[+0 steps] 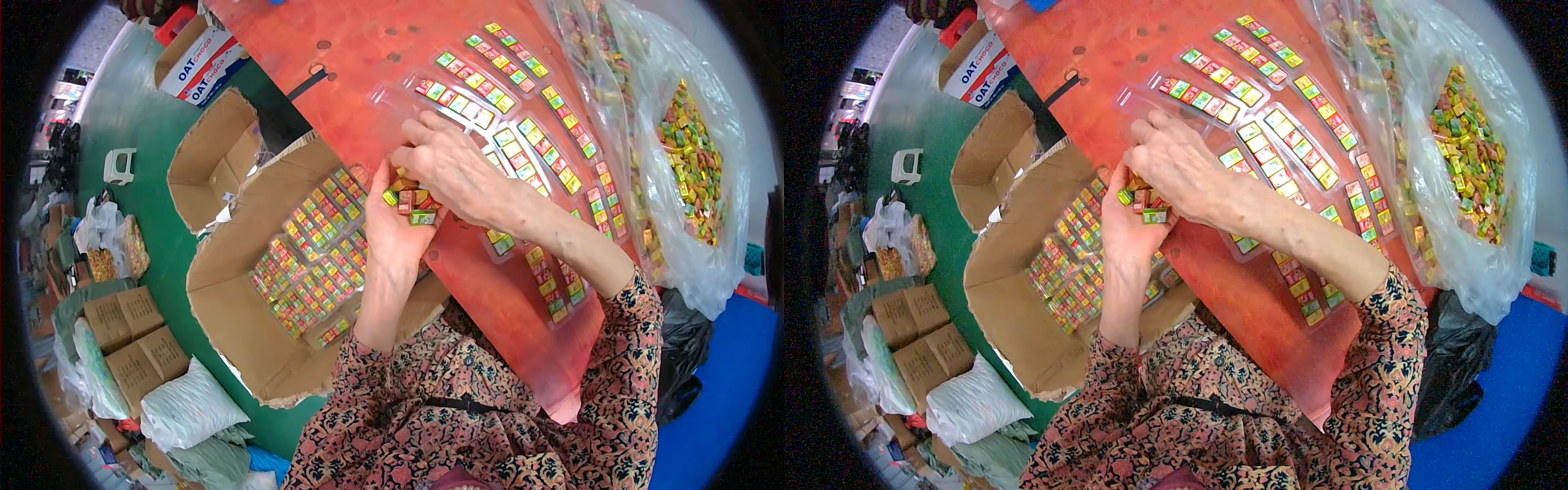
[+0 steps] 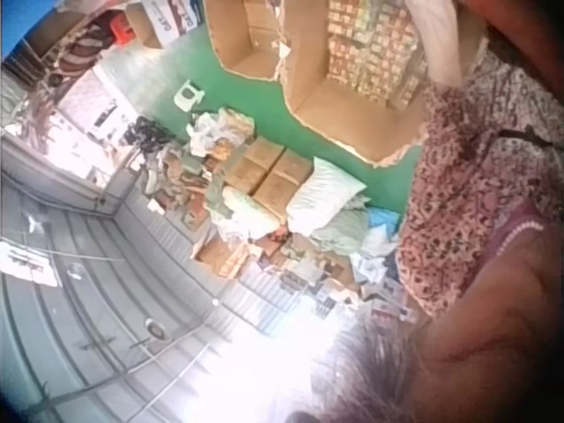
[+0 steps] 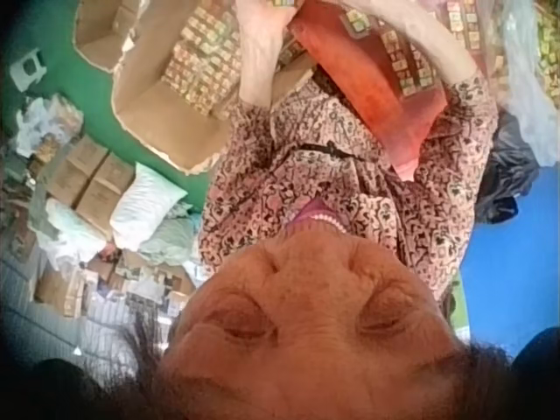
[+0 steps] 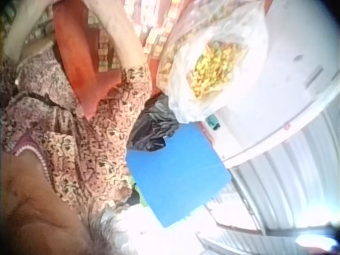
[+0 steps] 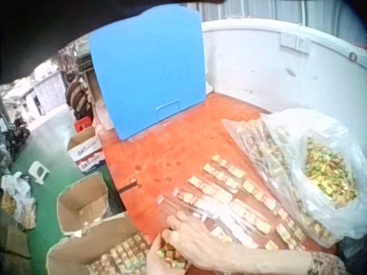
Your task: Packing individual small snacks into plastic containers and then organizing them into a cardboard box.
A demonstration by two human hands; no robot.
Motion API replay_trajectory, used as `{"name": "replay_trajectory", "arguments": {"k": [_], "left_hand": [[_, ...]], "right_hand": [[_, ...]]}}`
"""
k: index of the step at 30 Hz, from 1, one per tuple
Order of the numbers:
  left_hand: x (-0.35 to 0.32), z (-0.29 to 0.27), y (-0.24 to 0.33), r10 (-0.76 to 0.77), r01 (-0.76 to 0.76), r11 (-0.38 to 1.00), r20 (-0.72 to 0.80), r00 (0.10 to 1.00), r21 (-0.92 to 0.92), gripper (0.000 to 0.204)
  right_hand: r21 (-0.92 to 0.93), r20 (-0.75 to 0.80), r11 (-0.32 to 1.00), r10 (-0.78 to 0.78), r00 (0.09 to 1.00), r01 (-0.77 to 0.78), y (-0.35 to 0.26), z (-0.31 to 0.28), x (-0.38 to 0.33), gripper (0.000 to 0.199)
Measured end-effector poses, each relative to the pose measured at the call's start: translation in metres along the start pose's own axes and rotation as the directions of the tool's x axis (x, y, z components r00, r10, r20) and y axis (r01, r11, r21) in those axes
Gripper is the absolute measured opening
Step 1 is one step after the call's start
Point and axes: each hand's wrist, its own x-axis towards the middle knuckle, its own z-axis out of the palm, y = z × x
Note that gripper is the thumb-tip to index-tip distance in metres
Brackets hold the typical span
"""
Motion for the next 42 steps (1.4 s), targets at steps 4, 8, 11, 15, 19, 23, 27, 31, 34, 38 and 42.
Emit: {"name": "replay_trajectory", "arguments": {"k": [4,8,11,15,19,23,27,31,34,38,42], "left_hand": [[-0.007,0.011,0.002,-0.014,0.013,1.000,-0.051,0.999,-0.019,0.024],[0.015,-0.021,0.003,-0.092,0.149,0.971,0.280,0.956,-0.188,0.025],[0.018,-0.025,0.005,-0.122,0.219,0.952,0.391,0.912,-0.215,0.026],[0.018,-0.023,0.009,-0.163,0.238,0.951,0.335,0.928,-0.198,0.027],[0.021,-0.023,0.007,-0.182,0.281,0.929,0.366,0.913,-0.240,0.033],[0.021,-0.025,0.009,-0.193,0.304,0.919,0.387,0.902,-0.251,0.035],[0.021,-0.023,0.008,-0.211,0.328,0.909,0.397,0.893,-0.255,0.035],[0.020,-0.025,0.009,-0.214,0.331,0.906,0.392,0.895,-0.262,0.035],[0.020,-0.024,0.009,-0.214,0.334,0.906,0.397,0.893,-0.261,0.035],[0.020,-0.023,0.009,-0.210,0.324,0.913,0.392,0.895,-0.249,0.033],[0.021,-0.025,0.012,-0.222,0.325,0.914,0.374,0.901,-0.241,0.028]], "right_hand": [[0.043,0.058,0.999,0.030,0.998,-0.032,0.000,0.000,0.004,0.009],[0.135,-0.044,0.980,0.155,0.987,-0.148,-0.003,-0.007,0.005,0.012],[0.109,0.056,0.993,0.036,0.998,-0.042,0.012,-0.015,0.005,0.011],[0.372,0.056,0.841,0.402,0.914,-0.392,0.037,-0.028,0.016,0.012],[0.437,-0.107,0.781,0.538,0.836,-0.447,0.078,-0.029,0.029,0.018],[0.422,-0.155,0.753,0.608,0.778,-0.504,0.082,-0.009,0.047,0.020],[0.459,-0.187,0.721,0.650,0.736,-0.520,0.089,0.007,0.052,0.019],[0.448,-0.256,0.745,0.637,0.727,-0.495,0.088,0.016,0.057,0.018],[0.328,-0.325,0.813,0.575,0.751,-0.481,0.089,0.021,0.057,0.018],[0.423,-0.307,0.764,0.627,0.716,-0.488,0.084,0.018,0.055,0.017],[0.705,-0.008,0.483,0.737,0.676,-0.519,0.075,0.003,0.048,0.017]]}}
